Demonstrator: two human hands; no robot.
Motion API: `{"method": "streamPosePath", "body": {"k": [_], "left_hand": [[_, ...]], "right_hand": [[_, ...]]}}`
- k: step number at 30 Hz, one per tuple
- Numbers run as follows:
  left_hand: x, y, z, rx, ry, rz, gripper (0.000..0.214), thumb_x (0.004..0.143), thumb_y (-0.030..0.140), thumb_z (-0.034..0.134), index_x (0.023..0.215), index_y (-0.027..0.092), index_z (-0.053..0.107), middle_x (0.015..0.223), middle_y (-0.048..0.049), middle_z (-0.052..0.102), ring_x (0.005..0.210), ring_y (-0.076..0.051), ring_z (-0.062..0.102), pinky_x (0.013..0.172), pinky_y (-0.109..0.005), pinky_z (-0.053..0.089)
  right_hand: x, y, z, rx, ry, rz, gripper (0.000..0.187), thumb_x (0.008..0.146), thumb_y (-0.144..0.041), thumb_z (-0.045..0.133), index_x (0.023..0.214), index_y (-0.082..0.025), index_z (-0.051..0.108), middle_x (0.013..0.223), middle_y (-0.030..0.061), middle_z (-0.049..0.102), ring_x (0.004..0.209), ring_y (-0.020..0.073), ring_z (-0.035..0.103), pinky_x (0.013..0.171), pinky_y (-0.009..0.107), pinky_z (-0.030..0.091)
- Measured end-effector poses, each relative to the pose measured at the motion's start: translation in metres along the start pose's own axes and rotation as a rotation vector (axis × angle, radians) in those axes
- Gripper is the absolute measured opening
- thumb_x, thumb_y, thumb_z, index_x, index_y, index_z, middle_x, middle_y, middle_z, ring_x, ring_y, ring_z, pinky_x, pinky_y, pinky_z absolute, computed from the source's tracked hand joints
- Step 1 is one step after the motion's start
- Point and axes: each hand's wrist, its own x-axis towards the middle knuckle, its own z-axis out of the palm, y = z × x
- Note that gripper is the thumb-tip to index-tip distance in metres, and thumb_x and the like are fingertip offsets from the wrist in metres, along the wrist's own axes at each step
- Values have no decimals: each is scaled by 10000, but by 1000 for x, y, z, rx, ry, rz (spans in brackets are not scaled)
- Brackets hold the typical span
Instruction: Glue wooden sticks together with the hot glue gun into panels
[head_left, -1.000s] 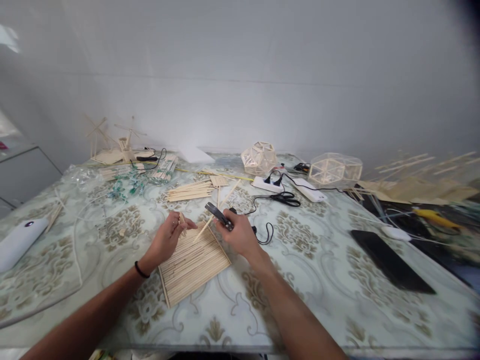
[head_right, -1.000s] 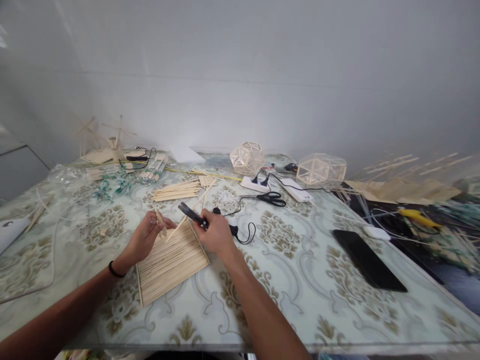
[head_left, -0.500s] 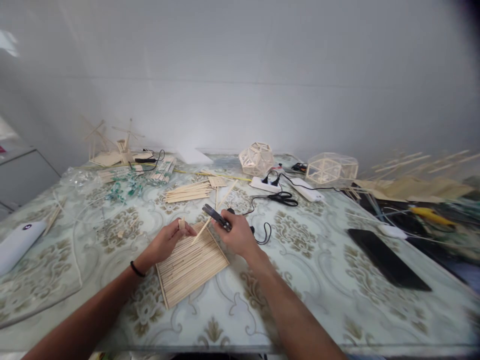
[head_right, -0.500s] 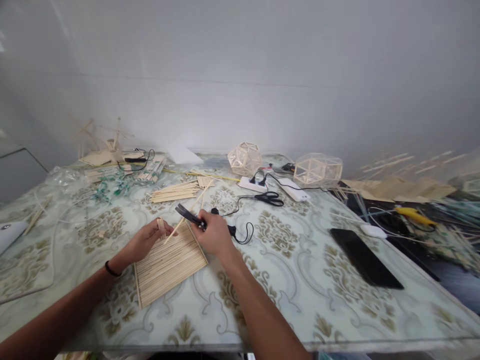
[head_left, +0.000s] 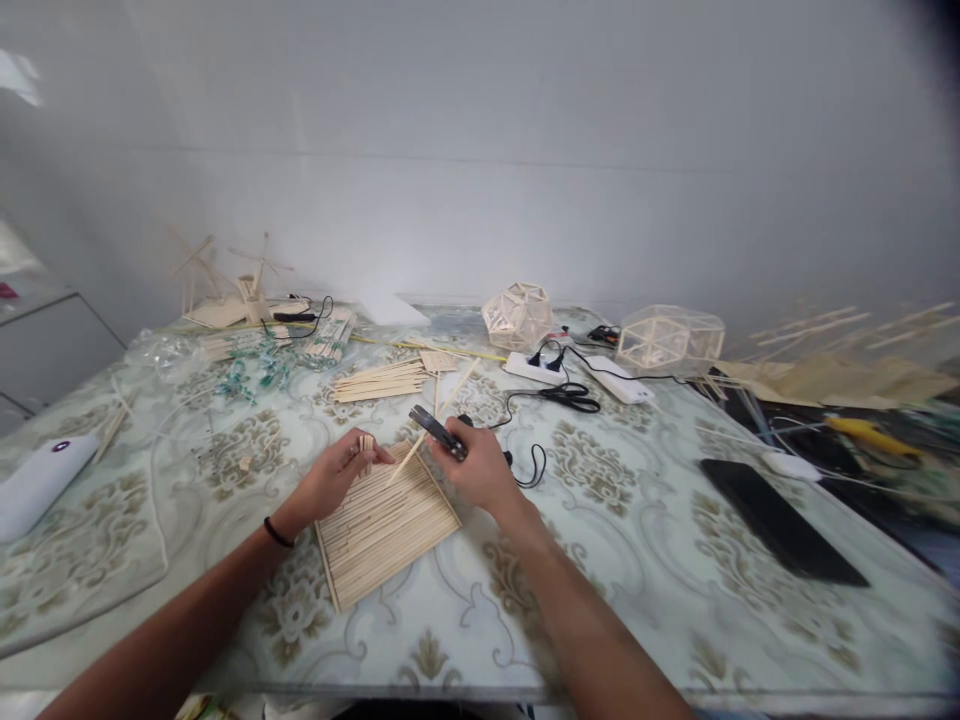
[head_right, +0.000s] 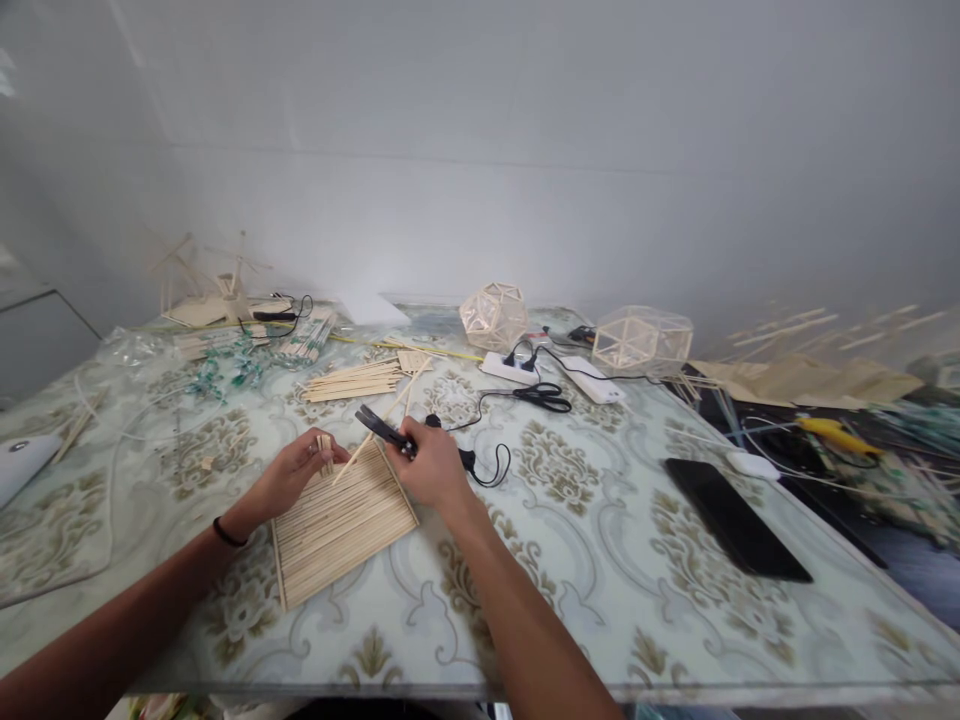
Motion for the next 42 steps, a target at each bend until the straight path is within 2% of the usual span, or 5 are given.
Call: {"method": "streamPosePath", "body": {"k": [11, 23, 29, 34, 42], "left_hand": [[0, -3, -2, 4, -13, -19, 353, 1063, 510, 451, 1061, 187, 592, 1144, -120, 765, 1101, -251, 724, 1007, -430, 538], [-1, 16, -4, -61, -4, -120, 373, 1014, 582, 491, 965, 213, 499, 972, -87, 786, 824, -229, 789, 791, -383, 634], [-2, 26, -14, 221, -36, -183, 212, 1003, 432, 530, 948, 235, 476, 923, -51, 809, 770, -214, 781, 677, -300, 581], [-4, 28, -12, 611, -87, -110, 194, 997, 337, 550, 861, 213, 610, 727, -15, 763, 694, -198, 732, 650, -270, 471], [-7, 34, -5, 864, -155, -14, 312, 1030, 294, 523, 843, 195, 752, 880, -57, 761, 817, -212, 710, 718, -297, 448]], "right_hand": [[-1, -1, 0, 10, 4, -6, 295, 846, -383, 573, 663, -250, 383, 555, -54, 448, 537, 146, 420, 562, 266, 293], [0, -1, 0, -13, -10, 1, 293, 851, -388, 561, 665, -250, 381, 559, -52, 453, 534, 145, 411, 561, 265, 290], [0, -2, 0, -29, -15, 8, 287, 843, -385, 564, 661, -250, 388, 554, -50, 462, 529, 144, 409, 558, 262, 288], [0, -2, 1, -57, -20, 15, 285, 845, -392, 565, 658, -250, 402, 562, -41, 485, 535, 148, 418, 555, 262, 289], [1, 3, 6, -62, -30, 12, 309, 854, -406, 571, 663, -248, 385, 561, -47, 470, 535, 145, 407, 560, 264, 275]]}}
